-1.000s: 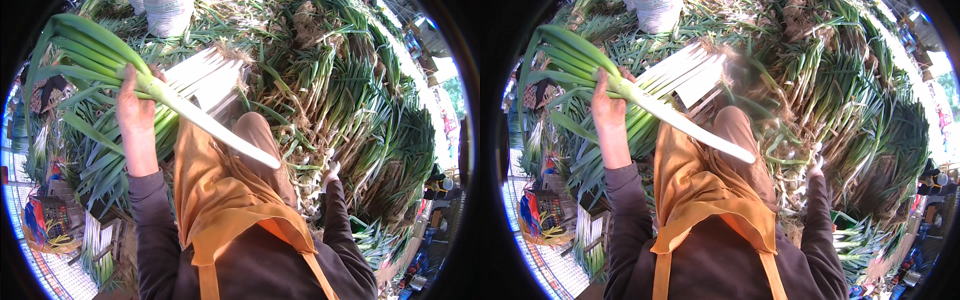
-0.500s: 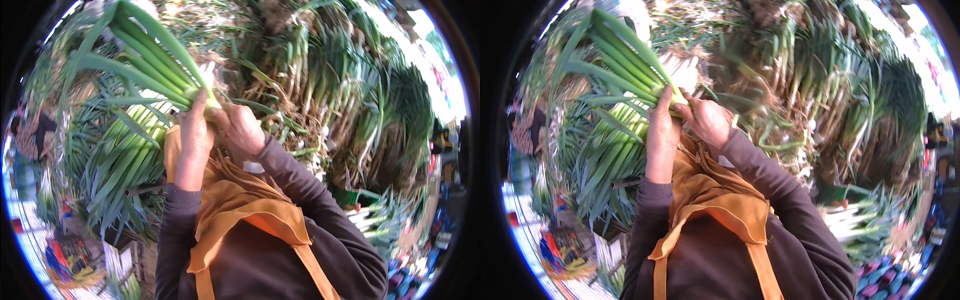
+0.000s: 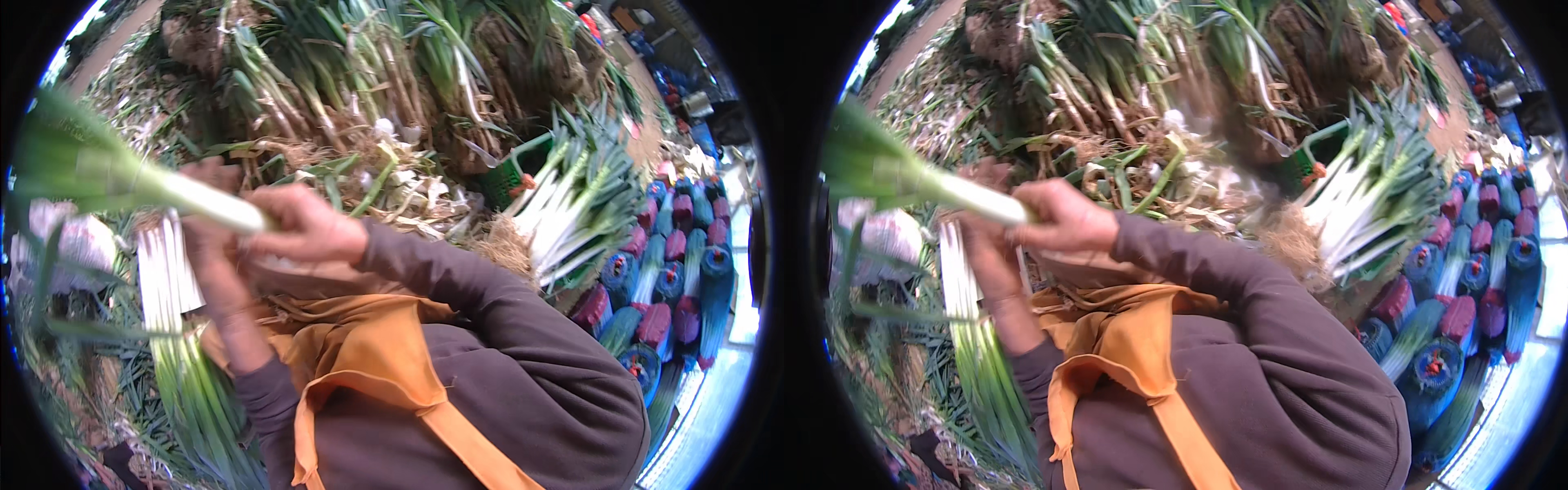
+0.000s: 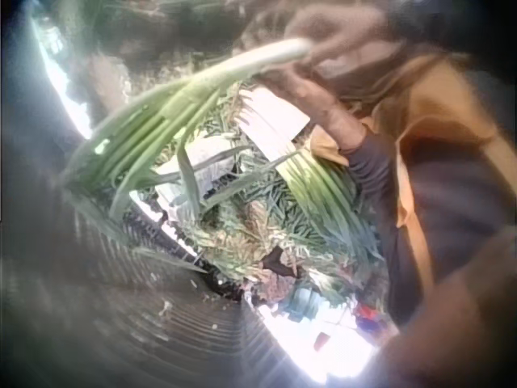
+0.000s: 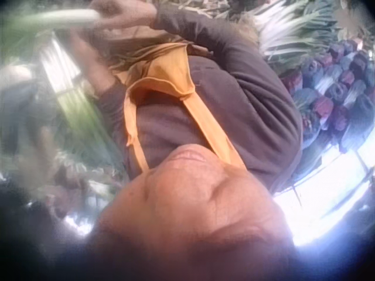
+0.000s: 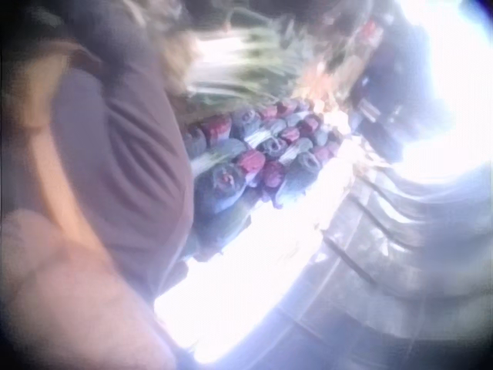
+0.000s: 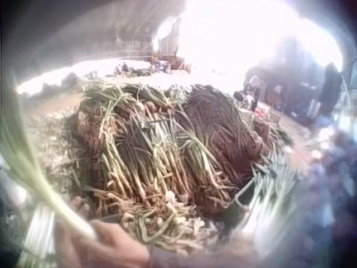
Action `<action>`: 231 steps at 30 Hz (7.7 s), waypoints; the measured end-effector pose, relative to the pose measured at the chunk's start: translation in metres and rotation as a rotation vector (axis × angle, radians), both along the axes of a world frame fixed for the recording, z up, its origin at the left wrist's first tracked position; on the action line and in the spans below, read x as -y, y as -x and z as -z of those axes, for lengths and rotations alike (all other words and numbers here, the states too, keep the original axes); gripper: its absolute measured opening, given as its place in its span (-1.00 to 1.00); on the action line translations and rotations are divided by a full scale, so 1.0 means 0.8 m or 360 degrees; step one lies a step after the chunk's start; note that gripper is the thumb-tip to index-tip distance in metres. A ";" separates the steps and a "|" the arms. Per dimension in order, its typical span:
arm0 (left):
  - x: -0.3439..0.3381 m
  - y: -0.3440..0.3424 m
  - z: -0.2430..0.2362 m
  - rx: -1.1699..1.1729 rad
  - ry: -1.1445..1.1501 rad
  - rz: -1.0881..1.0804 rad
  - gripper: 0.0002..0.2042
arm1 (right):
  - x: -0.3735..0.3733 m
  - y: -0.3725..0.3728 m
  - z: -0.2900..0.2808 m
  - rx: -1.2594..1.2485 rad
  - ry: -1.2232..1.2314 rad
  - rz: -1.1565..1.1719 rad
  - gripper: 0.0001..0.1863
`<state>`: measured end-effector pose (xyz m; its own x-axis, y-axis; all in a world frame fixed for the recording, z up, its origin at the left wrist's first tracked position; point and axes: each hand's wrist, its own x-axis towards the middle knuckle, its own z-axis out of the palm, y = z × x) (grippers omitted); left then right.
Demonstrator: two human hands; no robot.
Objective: The person sits on the ground and cleans green onions by hand. They pick up individual stalks, remove dry outer layers and roots, and place the cleaned onions into a neat pile.
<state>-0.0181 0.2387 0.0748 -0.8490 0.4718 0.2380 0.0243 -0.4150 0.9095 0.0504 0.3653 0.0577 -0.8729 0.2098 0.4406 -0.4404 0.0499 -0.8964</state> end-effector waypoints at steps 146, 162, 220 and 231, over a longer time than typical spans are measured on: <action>0.125 -0.006 0.022 0.0271 -0.0546 -0.0102 -0.79 | 0.024 0.039 0.085 0.0105 -0.0642 -0.0152 -0.50; 0.129 -0.121 0.023 -0.0051 -0.0028 -0.0302 -0.80 | -0.245 0.096 0.250 0.1361 -0.1730 0.0966 -0.84; 0.335 -0.274 0.032 -0.0527 -0.0333 -0.0629 -0.82 | -0.163 0.050 0.358 0.2037 -0.0975 0.0679 -0.72; 0.293 -0.194 0.048 0.0033 -0.0323 -0.1068 -0.67 | -0.180 0.039 0.199 0.1746 -0.1583 -0.0684 -0.46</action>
